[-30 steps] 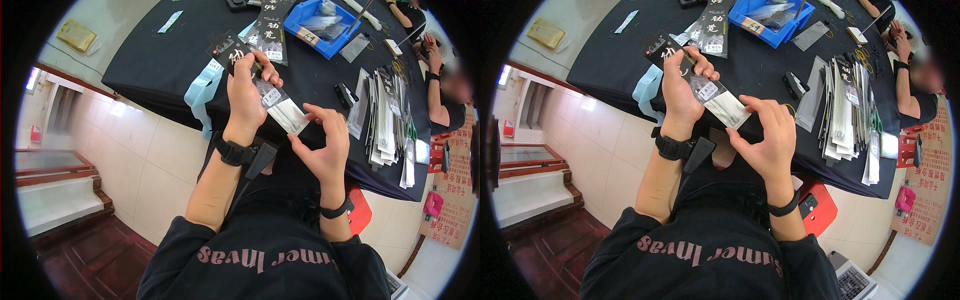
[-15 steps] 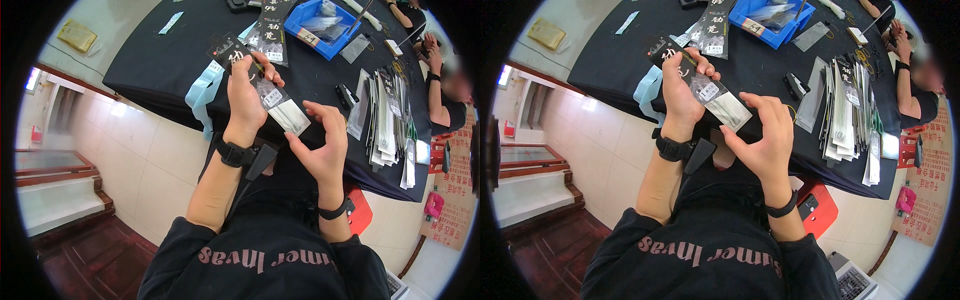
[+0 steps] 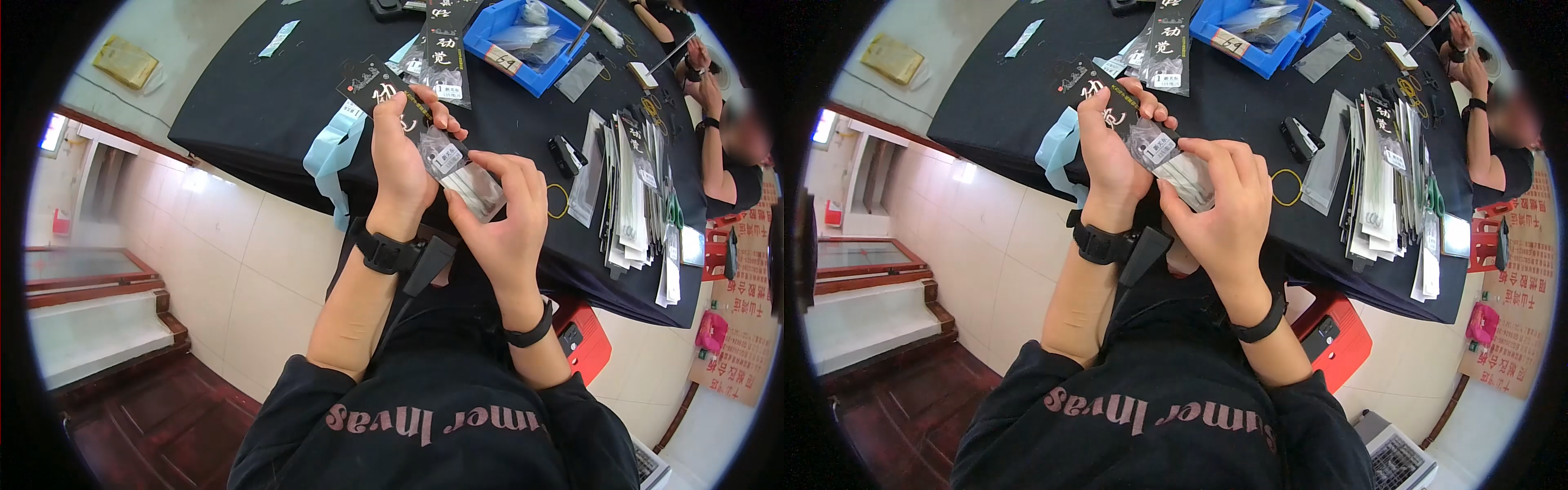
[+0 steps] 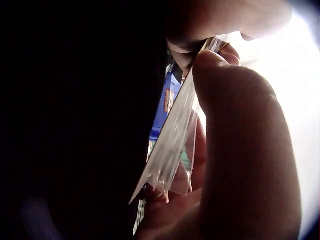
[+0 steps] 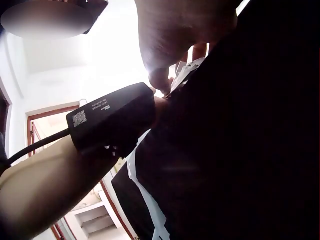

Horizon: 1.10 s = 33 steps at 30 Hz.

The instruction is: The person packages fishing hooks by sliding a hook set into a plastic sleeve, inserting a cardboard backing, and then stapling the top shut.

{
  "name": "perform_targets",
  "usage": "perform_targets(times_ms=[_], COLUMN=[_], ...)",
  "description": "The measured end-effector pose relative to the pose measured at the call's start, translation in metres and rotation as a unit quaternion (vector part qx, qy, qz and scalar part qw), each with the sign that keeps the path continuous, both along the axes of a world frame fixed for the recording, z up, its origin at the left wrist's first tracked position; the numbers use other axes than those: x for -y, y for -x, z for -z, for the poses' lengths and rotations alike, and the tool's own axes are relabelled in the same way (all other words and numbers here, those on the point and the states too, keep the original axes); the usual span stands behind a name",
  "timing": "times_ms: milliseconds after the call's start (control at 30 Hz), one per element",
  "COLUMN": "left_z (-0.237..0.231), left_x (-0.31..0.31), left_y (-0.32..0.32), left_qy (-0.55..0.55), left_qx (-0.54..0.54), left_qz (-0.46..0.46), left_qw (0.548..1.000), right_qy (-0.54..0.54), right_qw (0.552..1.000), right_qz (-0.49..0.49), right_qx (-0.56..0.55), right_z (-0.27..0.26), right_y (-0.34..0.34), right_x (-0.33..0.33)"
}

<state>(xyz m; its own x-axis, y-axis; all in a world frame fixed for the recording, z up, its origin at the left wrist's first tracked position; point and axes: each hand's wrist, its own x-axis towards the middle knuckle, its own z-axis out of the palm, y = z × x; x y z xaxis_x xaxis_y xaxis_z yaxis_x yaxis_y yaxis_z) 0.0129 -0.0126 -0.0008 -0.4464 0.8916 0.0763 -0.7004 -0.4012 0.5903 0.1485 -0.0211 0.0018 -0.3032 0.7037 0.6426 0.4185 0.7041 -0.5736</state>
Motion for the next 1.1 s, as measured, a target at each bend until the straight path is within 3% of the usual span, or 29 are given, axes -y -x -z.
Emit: perform_targets(times_ms=[1100], left_z=[0.0017], left_x=[-0.0001], left_y=[-0.0003], left_qy=[-0.001], left_qx=[0.002], left_qz=[-0.002], left_qw=[1.0], right_qy=[0.069], right_qw=[0.997], right_qz=[-0.02], right_qx=[-0.023], right_z=[-0.0034], right_y=[0.001], right_x=[0.0015])
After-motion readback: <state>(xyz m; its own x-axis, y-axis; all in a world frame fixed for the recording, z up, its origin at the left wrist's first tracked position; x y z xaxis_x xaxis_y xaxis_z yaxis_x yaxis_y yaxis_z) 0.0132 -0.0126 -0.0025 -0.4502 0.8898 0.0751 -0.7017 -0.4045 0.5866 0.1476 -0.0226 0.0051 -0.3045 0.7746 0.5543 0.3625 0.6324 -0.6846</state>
